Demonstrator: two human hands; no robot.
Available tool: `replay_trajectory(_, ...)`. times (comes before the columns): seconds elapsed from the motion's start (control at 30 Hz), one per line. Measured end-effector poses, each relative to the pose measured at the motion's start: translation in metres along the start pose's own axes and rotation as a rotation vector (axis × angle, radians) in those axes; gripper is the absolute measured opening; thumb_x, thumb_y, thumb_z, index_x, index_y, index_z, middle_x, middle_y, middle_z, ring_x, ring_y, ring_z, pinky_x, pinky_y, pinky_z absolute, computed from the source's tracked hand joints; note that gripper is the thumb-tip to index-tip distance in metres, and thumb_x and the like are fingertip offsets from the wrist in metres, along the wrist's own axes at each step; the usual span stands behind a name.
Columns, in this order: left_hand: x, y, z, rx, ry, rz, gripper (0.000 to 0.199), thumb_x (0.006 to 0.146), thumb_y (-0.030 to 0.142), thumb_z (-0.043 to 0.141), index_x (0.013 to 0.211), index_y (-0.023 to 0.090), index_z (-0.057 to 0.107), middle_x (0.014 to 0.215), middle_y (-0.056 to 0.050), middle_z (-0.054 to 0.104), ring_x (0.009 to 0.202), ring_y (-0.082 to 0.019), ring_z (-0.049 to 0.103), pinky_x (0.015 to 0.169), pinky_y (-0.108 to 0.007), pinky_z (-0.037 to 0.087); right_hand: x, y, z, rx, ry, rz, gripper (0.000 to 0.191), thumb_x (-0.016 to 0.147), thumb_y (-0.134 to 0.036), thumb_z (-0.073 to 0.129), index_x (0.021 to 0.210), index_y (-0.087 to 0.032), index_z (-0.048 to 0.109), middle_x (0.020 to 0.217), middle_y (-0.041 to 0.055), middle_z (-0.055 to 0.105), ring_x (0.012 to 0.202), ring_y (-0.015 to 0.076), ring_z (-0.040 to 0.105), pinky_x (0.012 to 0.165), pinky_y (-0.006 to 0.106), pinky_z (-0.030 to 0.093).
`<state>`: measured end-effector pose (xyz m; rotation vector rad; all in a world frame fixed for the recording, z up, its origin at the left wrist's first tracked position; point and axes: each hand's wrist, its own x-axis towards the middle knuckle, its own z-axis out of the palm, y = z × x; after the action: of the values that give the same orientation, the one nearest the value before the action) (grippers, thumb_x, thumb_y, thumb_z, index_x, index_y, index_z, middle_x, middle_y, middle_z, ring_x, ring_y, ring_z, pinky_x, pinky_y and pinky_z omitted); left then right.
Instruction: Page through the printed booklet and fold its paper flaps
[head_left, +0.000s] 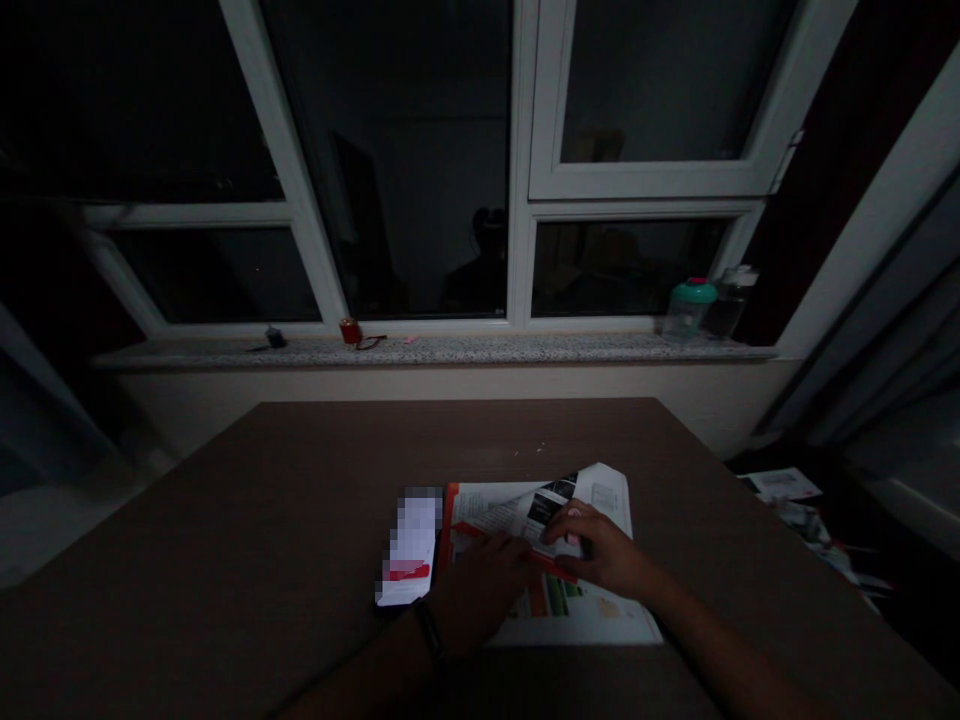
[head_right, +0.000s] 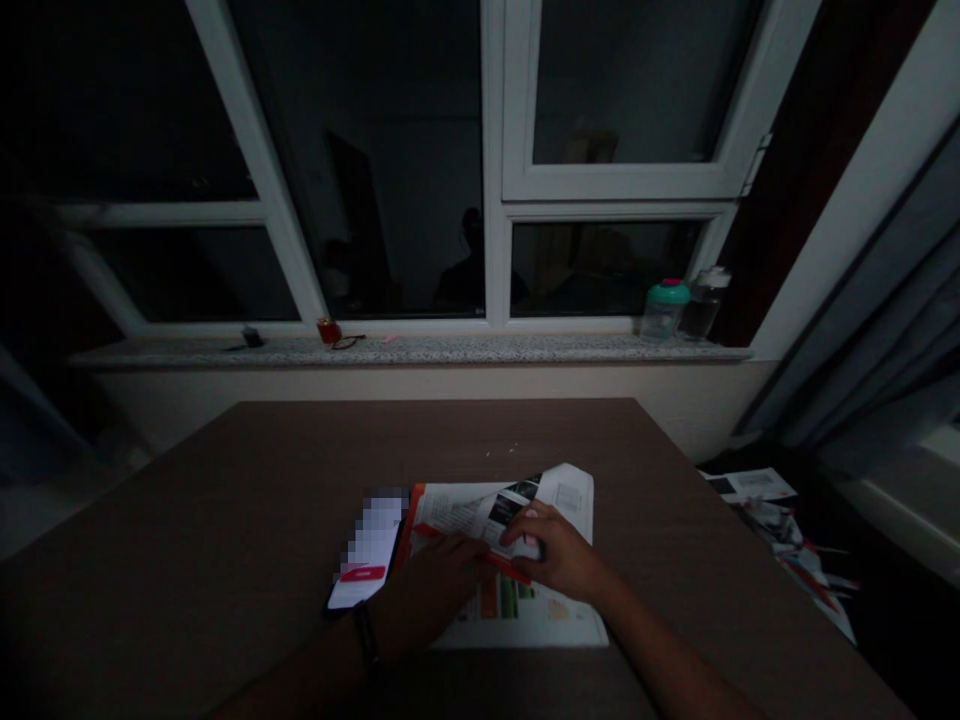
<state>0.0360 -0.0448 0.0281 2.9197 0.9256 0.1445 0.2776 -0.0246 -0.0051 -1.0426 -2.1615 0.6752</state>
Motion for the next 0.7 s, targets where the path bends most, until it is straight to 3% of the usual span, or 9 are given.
replay_trajectory(0.17, -0.001, -0.001, -0.007, -0.046, 0.003, -0.146, 0.027, 0.09, 0.015, 0.056, 0.116, 0.02, 0.056, 0.117, -0.006, 0.056, 0.11, -0.025, 0.05, 0.092, -0.039, 0.045, 0.0, 0.0, 0.0, 0.002, -0.003, 0.016, 0.026, 0.075, -0.017, 0.072, 0.099, -0.026, 0.069, 0.101, 0.0049, 0.064, 0.097, 0.0232, 0.059, 0.088, 0.038, 0.046)
replay_trajectory(0.47, -0.007, -0.021, -0.02, -0.022, 0.082, -0.312, 0.024, 0.091, 0.013, 0.054, 0.113, 0.018, 0.059, 0.114, -0.008, 0.056, 0.104, -0.024, 0.052, 0.088, -0.037, 0.045, 0.0, -0.002, -0.001, 0.028, -0.001, 0.002, 0.025, 0.075, -0.016, 0.072, 0.098, -0.025, 0.07, 0.101, 0.005, 0.064, 0.099, 0.023, 0.059, 0.088, 0.038, 0.046)
replay_trajectory(0.57, -0.009, -0.017, -0.018, 0.011, 0.096, -0.331, 0.022, 0.091, 0.016, 0.056, 0.112, 0.018, 0.06, 0.116, -0.009, 0.057, 0.105, -0.026, 0.053, 0.09, -0.04, 0.045, 0.0, -0.001, -0.001, 0.031, -0.005, -0.003, 0.023, 0.076, -0.018, 0.071, 0.098, -0.025, 0.069, 0.101, 0.0053, 0.065, 0.099, 0.0235, 0.059, 0.088, 0.038, 0.046)
replay_trajectory(0.7, -0.015, -0.006, -0.006, 0.084, 0.082, -0.385, 0.038, 0.089, 0.016, 0.058, 0.126, 0.015, 0.054, 0.134, -0.014, 0.05, 0.12, -0.032, 0.047, 0.097, -0.047, 0.043, 0.0, -0.001, 0.0, 0.033, 0.0, -0.001, 0.023, 0.076, -0.017, 0.071, 0.097, -0.025, 0.069, 0.101, 0.0055, 0.065, 0.101, 0.0242, 0.058, 0.091, 0.04, 0.045)
